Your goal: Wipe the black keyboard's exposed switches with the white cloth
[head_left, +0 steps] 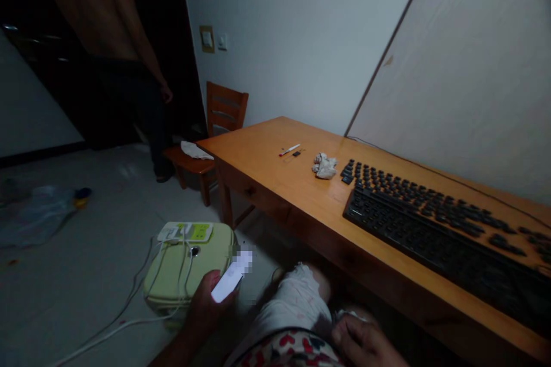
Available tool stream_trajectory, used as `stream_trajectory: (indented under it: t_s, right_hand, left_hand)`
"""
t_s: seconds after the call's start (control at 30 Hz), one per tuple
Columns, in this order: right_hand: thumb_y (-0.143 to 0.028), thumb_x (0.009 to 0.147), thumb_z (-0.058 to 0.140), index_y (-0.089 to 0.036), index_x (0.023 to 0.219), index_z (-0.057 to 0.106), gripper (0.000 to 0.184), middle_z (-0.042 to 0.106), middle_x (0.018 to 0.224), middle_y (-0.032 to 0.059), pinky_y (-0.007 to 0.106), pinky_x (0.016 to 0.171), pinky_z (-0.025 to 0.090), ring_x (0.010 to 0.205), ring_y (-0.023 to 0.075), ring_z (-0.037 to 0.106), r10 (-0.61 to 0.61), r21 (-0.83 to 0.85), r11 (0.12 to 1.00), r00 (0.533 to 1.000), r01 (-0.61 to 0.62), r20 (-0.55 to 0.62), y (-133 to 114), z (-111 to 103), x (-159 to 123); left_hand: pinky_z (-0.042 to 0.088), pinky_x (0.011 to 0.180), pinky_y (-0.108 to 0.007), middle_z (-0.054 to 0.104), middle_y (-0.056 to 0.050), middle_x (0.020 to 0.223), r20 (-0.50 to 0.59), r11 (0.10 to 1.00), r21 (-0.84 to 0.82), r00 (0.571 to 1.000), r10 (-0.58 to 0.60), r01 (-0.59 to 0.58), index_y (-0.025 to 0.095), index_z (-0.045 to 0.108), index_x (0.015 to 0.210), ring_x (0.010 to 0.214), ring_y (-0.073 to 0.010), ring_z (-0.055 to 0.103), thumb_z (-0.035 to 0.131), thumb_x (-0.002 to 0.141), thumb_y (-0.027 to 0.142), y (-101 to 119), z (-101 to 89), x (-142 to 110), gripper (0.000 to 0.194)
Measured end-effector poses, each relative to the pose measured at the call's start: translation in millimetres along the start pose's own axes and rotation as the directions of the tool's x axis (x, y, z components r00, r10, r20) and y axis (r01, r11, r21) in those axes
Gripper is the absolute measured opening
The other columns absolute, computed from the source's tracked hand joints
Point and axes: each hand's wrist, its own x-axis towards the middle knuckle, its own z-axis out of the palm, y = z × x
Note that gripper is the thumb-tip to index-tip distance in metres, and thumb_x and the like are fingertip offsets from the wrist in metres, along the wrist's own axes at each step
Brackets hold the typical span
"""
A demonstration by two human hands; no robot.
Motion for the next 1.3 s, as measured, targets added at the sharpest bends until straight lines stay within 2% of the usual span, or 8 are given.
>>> stream_trajectory:
  t_s: [0.17, 0.3, 0.63, 0.83, 0.9, 1.03, 1.1, 1.3]
  right_hand:
    - [-0.066, 0.100, 0.053, -0.021, 0.097, 0.075, 0.051, 0.071, 0.092, 0.0058, 0.032, 0.079, 0.052, 0.089, 0.0252, 0.064, -0.106, 0.057, 0.993, 0.994, 0.106, 0.003, -40, -3, -10]
    - [-0.068, 0.099, 0.055, -0.023, 0.137, 0.067, 0.060, 0.068, 0.126, 0.0111, 0.047, 0.106, 0.045, 0.119, 0.0314, 0.060, -0.144, 0.197, 0.965, 0.977, 0.173, -0.155, -75, -5, -17]
    - [-0.063, 0.099, 0.061, -0.019, 0.124, 0.070, 0.051, 0.072, 0.111, 0.0103, 0.036, 0.083, 0.054, 0.102, 0.0286, 0.065, -0.104, 0.587, 0.669, 0.840, 0.455, -0.533, -86, -14, -26]
    - [-0.057, 0.097, 0.067, -0.021, 0.119, 0.073, 0.042, 0.072, 0.116, 0.0092, 0.032, 0.077, 0.054, 0.102, 0.0270, 0.066, -0.055, 0.631, 0.614, 0.823, 0.475, -0.565, -83, -40, -35]
    - [-0.056, 0.096, 0.069, -0.021, 0.117, 0.074, 0.041, 0.073, 0.113, 0.0089, 0.030, 0.072, 0.053, 0.097, 0.0263, 0.067, -0.061, 0.641, 0.603, 0.828, 0.476, -0.558, -84, -45, -36]
    - [-0.058, 0.096, 0.067, -0.020, 0.115, 0.074, 0.044, 0.074, 0.107, 0.0091, 0.031, 0.067, 0.051, 0.083, 0.0246, 0.067, -0.106, 0.628, 0.611, 0.836, 0.482, -0.539, -87, -51, -36]
    - [-0.060, 0.096, 0.066, -0.019, 0.113, 0.074, 0.045, 0.075, 0.103, 0.0086, 0.032, 0.068, 0.051, 0.079, 0.0237, 0.066, -0.131, 0.600, 0.638, 0.836, 0.483, -0.533, -89, -52, -36]
    - [-0.063, 0.096, 0.064, -0.020, 0.108, 0.074, 0.046, 0.073, 0.100, 0.0069, 0.029, 0.074, 0.049, 0.086, 0.0226, 0.064, -0.177, 0.517, 0.704, 0.826, 0.486, -0.535, -89, -60, -37]
  left_hand:
    - [0.059, 0.094, -0.045, 0.067, -0.011, 0.121, 0.044, 0.939, -0.224, 0.959, 0.278, -0.262, 0.023, 0.045, 0.129, 0.112, -0.0301, 0.068, 0.073, 0.072, 0.045, 92, -12.9, -38, 0.067]
    - [0.056, 0.094, -0.047, 0.062, -0.011, 0.120, -0.068, 0.803, -0.211, 0.828, 0.557, -0.557, 0.024, 0.045, 0.129, 0.110, -0.0289, 0.065, 0.076, 0.071, 0.030, 174, -30.5, -55, 0.066]
    - [0.049, 0.102, -0.047, 0.054, -0.015, 0.131, -0.146, 0.537, -0.258, 0.582, 0.800, -0.803, 0.020, 0.040, 0.141, 0.123, -0.0301, 0.055, 0.083, 0.076, 0.035, 277, -11.2, -73, 0.079]
    - [0.052, 0.078, -0.032, 0.066, -0.008, 0.105, 0.343, 0.644, -0.760, 0.784, 0.517, -0.092, 0.016, 0.054, 0.127, 0.090, -0.0206, 0.065, 0.075, 0.080, 0.060, 306, -17.0, -67, 0.068]
    - [0.049, 0.070, -0.028, 0.069, -0.008, 0.090, 0.572, 0.587, -0.769, 0.681, 0.457, 0.252, 0.013, 0.062, 0.109, 0.078, -0.0180, 0.065, 0.058, 0.088, 0.071, 313, -19.6, -61, 0.063]
    - [0.052, 0.069, -0.031, 0.076, -0.016, 0.091, 0.833, 0.554, -0.512, 0.222, 0.507, 0.656, 0.009, 0.069, 0.114, 0.077, -0.0236, 0.072, 0.033, 0.088, 0.085, 317, -16.5, -56, 0.088]
    - [0.055, 0.072, -0.034, 0.078, -0.021, 0.097, 0.842, 0.554, -0.419, 0.080, 0.533, 0.719, 0.007, 0.066, 0.127, 0.083, -0.0276, 0.075, 0.025, 0.085, 0.090, 316, -11.3, -57, 0.102]
    - [0.058, 0.069, -0.032, 0.078, -0.023, 0.097, 0.814, 0.479, -0.376, 0.036, 0.580, 0.793, 0.002, 0.055, 0.142, 0.080, -0.0270, 0.077, 0.027, 0.089, 0.085, 315, 3.9, -62, 0.103]
